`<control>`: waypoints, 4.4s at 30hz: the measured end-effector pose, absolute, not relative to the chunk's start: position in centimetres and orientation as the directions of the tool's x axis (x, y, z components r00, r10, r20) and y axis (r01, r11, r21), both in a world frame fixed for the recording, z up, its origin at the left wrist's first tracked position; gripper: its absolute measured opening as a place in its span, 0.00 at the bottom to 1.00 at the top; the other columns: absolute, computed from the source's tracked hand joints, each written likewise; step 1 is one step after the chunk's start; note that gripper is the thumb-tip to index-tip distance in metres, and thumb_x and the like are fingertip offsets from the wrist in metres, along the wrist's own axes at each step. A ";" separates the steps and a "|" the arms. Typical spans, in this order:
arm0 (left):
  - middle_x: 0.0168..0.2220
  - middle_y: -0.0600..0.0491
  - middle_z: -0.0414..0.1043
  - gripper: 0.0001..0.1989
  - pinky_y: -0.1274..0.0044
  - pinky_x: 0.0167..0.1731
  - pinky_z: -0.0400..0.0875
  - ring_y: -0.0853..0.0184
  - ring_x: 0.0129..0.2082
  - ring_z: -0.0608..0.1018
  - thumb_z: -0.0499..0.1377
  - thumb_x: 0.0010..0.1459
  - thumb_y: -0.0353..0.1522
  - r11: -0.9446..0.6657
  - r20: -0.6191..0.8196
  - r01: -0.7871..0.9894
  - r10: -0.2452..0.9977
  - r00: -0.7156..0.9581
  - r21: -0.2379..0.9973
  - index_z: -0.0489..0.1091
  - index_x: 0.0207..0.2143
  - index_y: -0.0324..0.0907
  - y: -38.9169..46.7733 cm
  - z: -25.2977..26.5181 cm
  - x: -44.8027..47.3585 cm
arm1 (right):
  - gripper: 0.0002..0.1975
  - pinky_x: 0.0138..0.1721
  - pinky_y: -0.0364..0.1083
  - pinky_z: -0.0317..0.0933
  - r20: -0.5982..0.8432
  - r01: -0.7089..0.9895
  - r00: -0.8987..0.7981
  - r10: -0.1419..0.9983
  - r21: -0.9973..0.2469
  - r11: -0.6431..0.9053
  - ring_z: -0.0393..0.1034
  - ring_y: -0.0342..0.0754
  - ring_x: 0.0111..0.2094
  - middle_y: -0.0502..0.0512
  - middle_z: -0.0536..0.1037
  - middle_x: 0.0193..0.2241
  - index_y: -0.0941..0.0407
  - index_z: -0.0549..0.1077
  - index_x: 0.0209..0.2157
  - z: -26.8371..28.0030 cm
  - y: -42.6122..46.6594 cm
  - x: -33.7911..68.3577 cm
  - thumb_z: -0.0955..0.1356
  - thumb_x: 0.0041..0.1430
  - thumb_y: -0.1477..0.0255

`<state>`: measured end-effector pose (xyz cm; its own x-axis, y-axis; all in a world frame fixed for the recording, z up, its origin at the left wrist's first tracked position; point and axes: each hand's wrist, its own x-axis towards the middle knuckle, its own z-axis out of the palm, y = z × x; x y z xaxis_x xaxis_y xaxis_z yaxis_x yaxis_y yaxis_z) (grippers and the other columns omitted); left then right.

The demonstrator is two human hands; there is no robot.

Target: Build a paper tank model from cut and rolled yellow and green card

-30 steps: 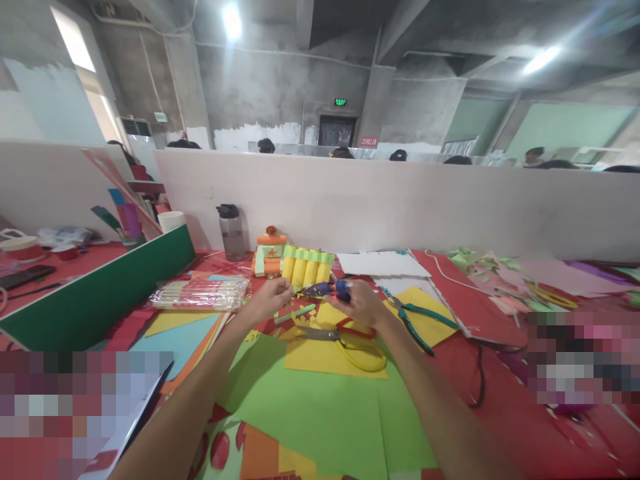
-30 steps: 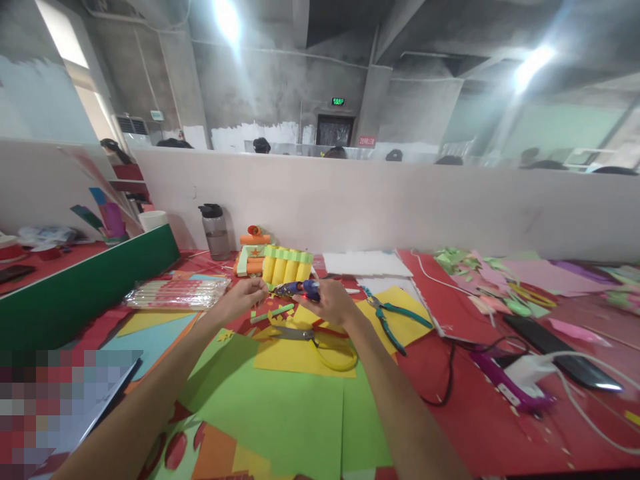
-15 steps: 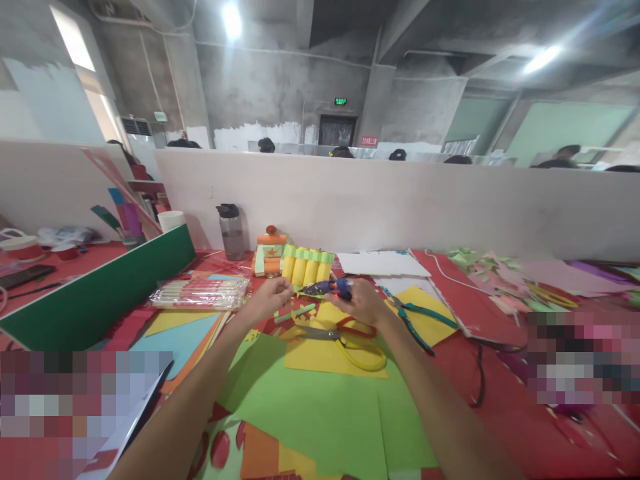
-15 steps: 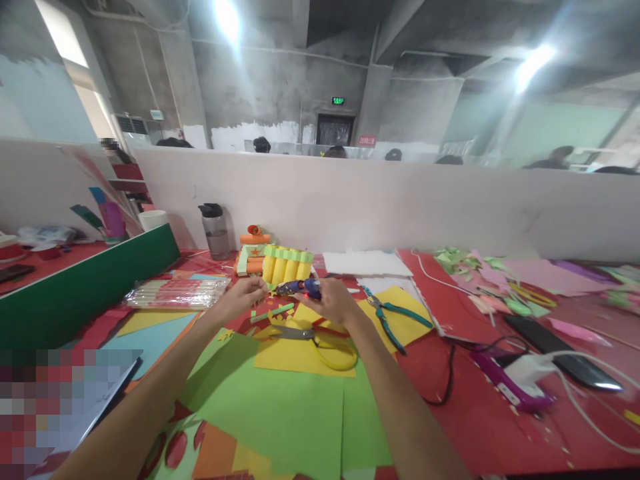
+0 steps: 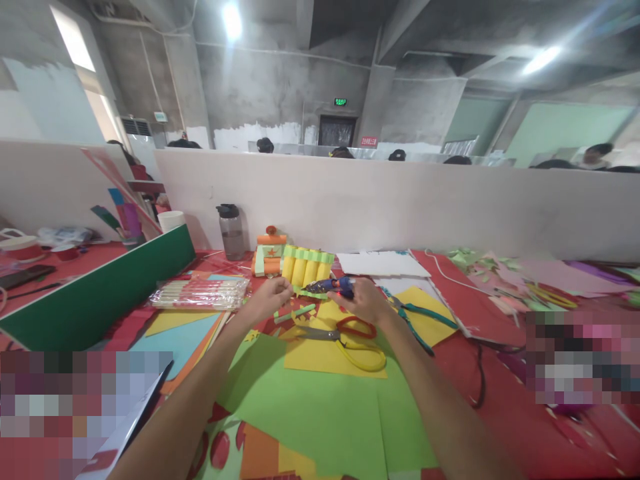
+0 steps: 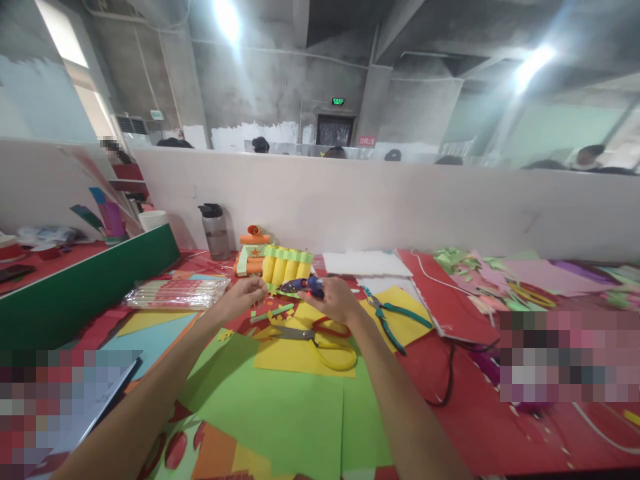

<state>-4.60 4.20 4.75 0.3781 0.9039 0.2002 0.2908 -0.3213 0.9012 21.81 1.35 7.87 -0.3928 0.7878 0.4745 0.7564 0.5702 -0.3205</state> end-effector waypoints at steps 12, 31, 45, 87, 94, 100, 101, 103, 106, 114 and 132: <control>0.23 0.58 0.67 0.09 0.77 0.27 0.65 0.68 0.24 0.70 0.57 0.53 0.38 -0.320 0.191 0.311 0.905 0.381 0.895 0.65 0.30 0.41 3.9 5.1 -4.6 | 0.22 0.23 0.42 0.48 0.473 0.731 -0.429 0.770 -0.319 0.604 0.58 0.42 0.19 0.48 0.66 0.16 0.56 0.65 0.19 7.8 1.1 21.3 0.67 0.61 0.57; 0.23 0.57 0.68 0.08 0.77 0.26 0.64 0.68 0.24 0.71 0.56 0.54 0.37 -0.337 0.205 0.317 0.901 0.383 0.887 0.65 0.30 0.41 4.2 4.6 -4.7 | 0.21 0.22 0.41 0.48 0.456 0.718 -0.449 0.769 -0.328 0.614 0.58 0.42 0.19 0.48 0.67 0.16 0.56 0.67 0.19 7.9 0.9 21.1 0.67 0.60 0.57; 0.23 0.57 0.68 0.07 0.77 0.26 0.64 0.68 0.24 0.71 0.56 0.54 0.36 -0.351 0.210 0.317 0.891 0.403 0.881 0.65 0.29 0.41 4.6 4.2 -4.7 | 0.21 0.25 0.42 0.50 0.504 0.722 -0.415 0.757 -0.324 0.611 0.62 0.44 0.20 0.51 0.71 0.18 0.56 0.69 0.20 7.8 1.1 21.3 0.67 0.60 0.57; 0.24 0.58 0.66 0.06 0.78 0.27 0.64 0.69 0.25 0.70 0.54 0.55 0.34 -0.361 0.200 0.378 0.893 0.403 0.852 0.65 0.30 0.41 4.7 4.1 -4.9 | 0.21 0.24 0.42 0.49 0.460 0.753 -0.397 0.794 -0.332 0.569 0.60 0.43 0.19 0.49 0.67 0.16 0.56 0.66 0.18 7.8 1.3 21.6 0.68 0.59 0.58; 0.25 0.57 0.67 0.06 0.78 0.27 0.63 0.69 0.26 0.71 0.54 0.55 0.34 -0.364 0.199 0.390 0.893 0.404 0.845 0.65 0.30 0.41 4.6 4.1 -4.9 | 0.21 0.24 0.42 0.49 0.465 0.747 -0.408 0.786 -0.326 0.580 0.60 0.43 0.19 0.50 0.69 0.17 0.56 0.67 0.19 7.6 1.4 21.6 0.67 0.60 0.57; 0.25 0.57 0.67 0.06 0.78 0.27 0.63 0.69 0.25 0.71 0.54 0.56 0.34 -0.371 0.197 0.394 0.888 0.416 0.841 0.65 0.30 0.41 4.4 4.2 -4.7 | 0.21 0.25 0.42 0.50 0.487 0.738 -0.413 0.769 -0.316 0.596 0.61 0.43 0.20 0.50 0.70 0.17 0.56 0.67 0.20 7.6 1.2 21.2 0.67 0.60 0.58; 0.25 0.57 0.67 0.06 0.78 0.27 0.63 0.69 0.25 0.71 0.54 0.56 0.35 -0.371 0.197 0.392 0.887 0.418 0.842 0.65 0.30 0.41 4.4 4.2 -4.7 | 0.21 0.25 0.42 0.50 0.491 0.734 -0.416 0.765 -0.314 0.601 0.62 0.44 0.20 0.51 0.71 0.18 0.56 0.67 0.20 7.6 1.2 21.2 0.67 0.61 0.58; 0.25 0.57 0.67 0.06 0.78 0.27 0.63 0.69 0.25 0.71 0.54 0.56 0.35 -0.373 0.197 0.386 0.884 0.424 0.844 0.65 0.30 0.41 4.3 4.1 -4.7 | 0.20 0.25 0.42 0.50 0.498 0.731 -0.412 0.763 -0.320 0.603 0.62 0.44 0.20 0.51 0.71 0.18 0.56 0.68 0.21 7.5 1.2 21.1 0.67 0.61 0.58; 0.25 0.58 0.67 0.06 0.78 0.27 0.63 0.69 0.25 0.70 0.54 0.56 0.35 -0.376 0.199 0.376 0.880 0.431 0.847 0.64 0.30 0.41 4.4 4.0 -4.7 | 0.20 0.25 0.42 0.51 0.504 0.729 -0.397 0.767 -0.334 0.597 0.62 0.44 0.20 0.50 0.71 0.18 0.56 0.69 0.22 7.4 1.3 21.1 0.67 0.61 0.58; 0.25 0.57 0.66 0.06 0.78 0.26 0.62 0.69 0.25 0.69 0.54 0.55 0.35 -0.379 0.204 0.378 0.881 0.427 0.845 0.64 0.30 0.41 4.6 3.7 -4.6 | 0.21 0.23 0.41 0.50 0.500 0.731 -0.404 0.766 -0.327 0.599 0.61 0.43 0.20 0.50 0.71 0.17 0.56 0.68 0.21 7.5 1.2 21.1 0.67 0.61 0.56; 0.26 0.56 0.67 0.07 0.78 0.26 0.62 0.68 0.25 0.70 0.55 0.55 0.36 -0.373 0.197 0.419 0.893 0.405 0.827 0.65 0.31 0.41 4.4 3.8 -4.6 | 0.23 0.24 0.42 0.48 0.478 0.748 -0.411 0.776 -0.310 0.587 0.59 0.43 0.20 0.49 0.69 0.17 0.56 0.66 0.19 7.6 1.2 21.1 0.66 0.61 0.55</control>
